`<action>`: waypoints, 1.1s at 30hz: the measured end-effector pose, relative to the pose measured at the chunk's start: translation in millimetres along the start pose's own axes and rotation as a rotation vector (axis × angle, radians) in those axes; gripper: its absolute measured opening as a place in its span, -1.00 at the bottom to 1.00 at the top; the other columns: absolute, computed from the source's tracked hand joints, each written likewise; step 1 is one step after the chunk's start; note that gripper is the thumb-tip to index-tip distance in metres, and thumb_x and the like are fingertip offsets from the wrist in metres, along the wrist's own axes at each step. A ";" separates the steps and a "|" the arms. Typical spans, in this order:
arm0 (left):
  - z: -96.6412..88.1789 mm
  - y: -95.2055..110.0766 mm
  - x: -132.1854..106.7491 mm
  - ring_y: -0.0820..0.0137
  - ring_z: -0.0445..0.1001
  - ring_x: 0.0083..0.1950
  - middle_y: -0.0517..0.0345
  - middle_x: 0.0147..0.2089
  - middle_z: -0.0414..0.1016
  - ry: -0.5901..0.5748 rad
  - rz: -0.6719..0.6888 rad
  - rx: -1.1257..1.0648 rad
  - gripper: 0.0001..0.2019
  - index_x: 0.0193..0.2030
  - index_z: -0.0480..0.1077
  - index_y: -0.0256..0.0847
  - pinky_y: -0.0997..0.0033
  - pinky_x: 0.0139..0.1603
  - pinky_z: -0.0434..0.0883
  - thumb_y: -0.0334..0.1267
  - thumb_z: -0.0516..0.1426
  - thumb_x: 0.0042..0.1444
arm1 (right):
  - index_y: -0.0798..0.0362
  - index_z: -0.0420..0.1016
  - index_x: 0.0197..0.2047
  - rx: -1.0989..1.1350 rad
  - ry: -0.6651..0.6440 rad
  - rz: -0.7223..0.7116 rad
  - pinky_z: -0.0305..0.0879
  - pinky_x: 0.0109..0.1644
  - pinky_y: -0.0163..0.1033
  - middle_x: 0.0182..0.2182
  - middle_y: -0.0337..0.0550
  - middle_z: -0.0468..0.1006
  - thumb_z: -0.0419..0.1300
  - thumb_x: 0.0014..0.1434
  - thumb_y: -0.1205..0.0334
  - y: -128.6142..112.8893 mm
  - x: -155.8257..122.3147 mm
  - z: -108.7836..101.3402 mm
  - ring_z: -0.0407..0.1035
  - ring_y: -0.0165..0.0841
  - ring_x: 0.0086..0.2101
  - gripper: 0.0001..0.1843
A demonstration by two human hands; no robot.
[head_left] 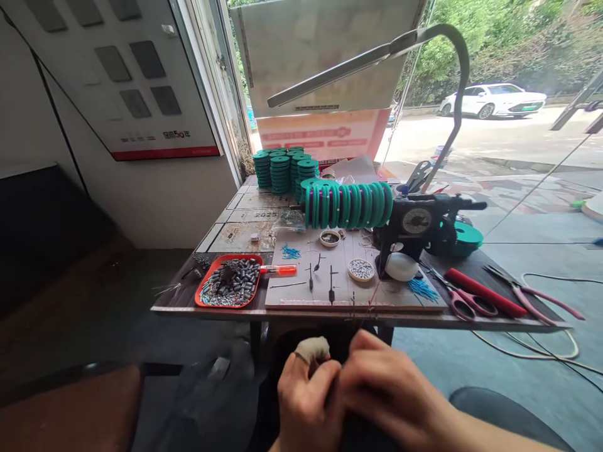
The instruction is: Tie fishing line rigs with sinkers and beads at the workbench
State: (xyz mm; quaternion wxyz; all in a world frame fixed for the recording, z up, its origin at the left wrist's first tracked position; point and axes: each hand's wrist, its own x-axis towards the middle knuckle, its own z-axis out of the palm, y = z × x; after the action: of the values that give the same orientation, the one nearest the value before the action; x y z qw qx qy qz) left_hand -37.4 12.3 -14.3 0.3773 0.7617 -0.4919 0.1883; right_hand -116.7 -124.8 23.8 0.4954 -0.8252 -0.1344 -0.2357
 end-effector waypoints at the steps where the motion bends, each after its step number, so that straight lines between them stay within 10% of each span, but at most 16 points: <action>1: 1.9 -0.9 -1.2 0.44 0.43 -0.24 0.05 -0.25 0.41 0.112 0.102 0.105 -0.88 -0.23 0.42 -0.26 0.48 -0.22 0.35 -0.42 0.09 0.09 | 0.11 0.40 -0.43 0.106 0.033 0.183 0.12 -0.36 -0.37 -0.50 -0.23 0.40 0.11 0.21 0.31 -3.7 13.0 -3.3 0.20 -0.45 -0.41 -0.83; 5: 7.3 -0.6 2.6 0.44 0.44 -0.32 0.02 -0.33 0.44 0.326 0.236 0.291 -0.91 -0.28 0.37 -0.33 0.43 -0.26 0.33 -0.50 0.10 0.07 | 0.20 0.36 -0.45 0.425 -0.202 0.658 0.12 -0.42 -0.42 -0.57 -0.26 0.37 0.18 0.08 0.37 -3.6 70.6 -10.8 0.22 -0.53 -0.52 -0.90; 9: 4.2 1.9 8.9 0.45 0.47 -0.33 0.02 -0.33 0.50 0.322 0.283 0.248 -0.87 -0.25 0.38 -0.34 0.46 -0.24 0.33 -0.54 0.10 0.05 | 0.21 0.34 -0.48 0.370 -0.344 0.677 0.04 -0.52 -0.41 -0.63 -0.26 0.36 0.16 0.04 0.44 3.7 107.1 -3.3 0.16 -0.53 -0.60 -0.90; 12: -4.1 3.3 15.2 0.53 0.43 -0.38 0.09 -0.38 0.47 0.210 0.025 -0.029 -0.90 -0.34 0.41 -0.30 0.59 -0.33 0.33 -0.51 0.09 0.06 | 0.19 0.36 -0.48 0.238 -0.318 0.633 0.02 -0.48 -0.38 -0.60 -0.25 0.35 0.17 0.04 0.46 1.0 104.1 -2.2 0.15 -0.50 -0.56 -0.90; 15: -13.2 2.4 23.9 0.59 0.27 -0.48 0.16 -0.49 0.32 -0.101 -0.639 -0.630 -0.81 -0.52 0.35 -0.33 0.64 -0.46 0.24 -0.27 0.12 0.05 | 0.16 0.36 -0.44 -0.037 -0.125 0.391 0.00 -0.32 -0.31 -0.50 -0.22 0.35 0.21 0.03 0.48 -1.2 73.4 -11.4 0.12 -0.44 -0.41 -0.90; 17: -17.7 1.4 29.0 0.64 0.04 -0.57 0.28 -0.60 0.12 -0.270 -1.060 -0.997 -0.78 -0.53 0.33 -0.33 0.62 -0.55 0.07 -0.18 0.18 -0.08 | 0.17 0.35 -0.43 -0.386 -0.016 -0.165 -0.03 -0.33 -0.28 -0.51 -0.18 0.33 0.08 0.20 0.42 3.3 44.9 -18.4 0.06 -0.43 -0.45 -0.84; 19: -20.4 1.6 32.4 0.66 -0.09 -0.58 0.35 -0.63 0.03 -0.347 -1.301 -1.215 -0.79 -0.50 0.34 -0.32 0.61 -0.55 -0.04 -0.21 0.22 -0.20 | 0.18 0.39 -0.36 -0.538 -0.041 -0.394 -0.04 -0.36 -0.25 -0.54 -0.17 0.30 -0.05 0.29 0.42 12.0 19.2 -21.3 0.05 -0.40 -0.46 -0.75; 25: -21.1 7.5 35.0 0.66 0.11 -0.53 0.27 -0.52 0.26 -0.335 -1.508 -1.327 -0.71 -0.49 0.35 -0.33 0.60 -0.47 0.01 -0.26 0.30 -0.38 | 0.25 0.43 -0.32 -0.745 -0.073 -0.686 -0.15 -0.47 -0.22 -0.56 -0.17 0.30 -0.01 0.23 0.46 30.9 -2.2 -7.3 0.03 -0.39 -0.54 -0.80; 33: -16.0 3.3 33.0 0.64 0.07 -0.53 0.29 -0.54 0.22 -0.371 -1.461 -1.201 -0.75 -0.46 0.37 -0.31 0.59 -0.49 -0.01 -0.27 0.27 -0.34 | 0.29 0.43 -0.27 -0.615 -0.264 -0.560 0.06 -0.41 -0.22 -0.44 -0.08 0.39 -0.25 0.34 0.43 37.7 -9.8 -10.8 0.10 -0.36 -0.45 -0.57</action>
State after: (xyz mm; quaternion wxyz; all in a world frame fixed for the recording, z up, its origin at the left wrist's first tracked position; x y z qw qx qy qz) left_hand -24.3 3.7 19.0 0.6445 0.5776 0.0375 -0.4997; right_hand -110.6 -152.0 -5.5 0.1220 -0.8891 -0.3389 -0.2824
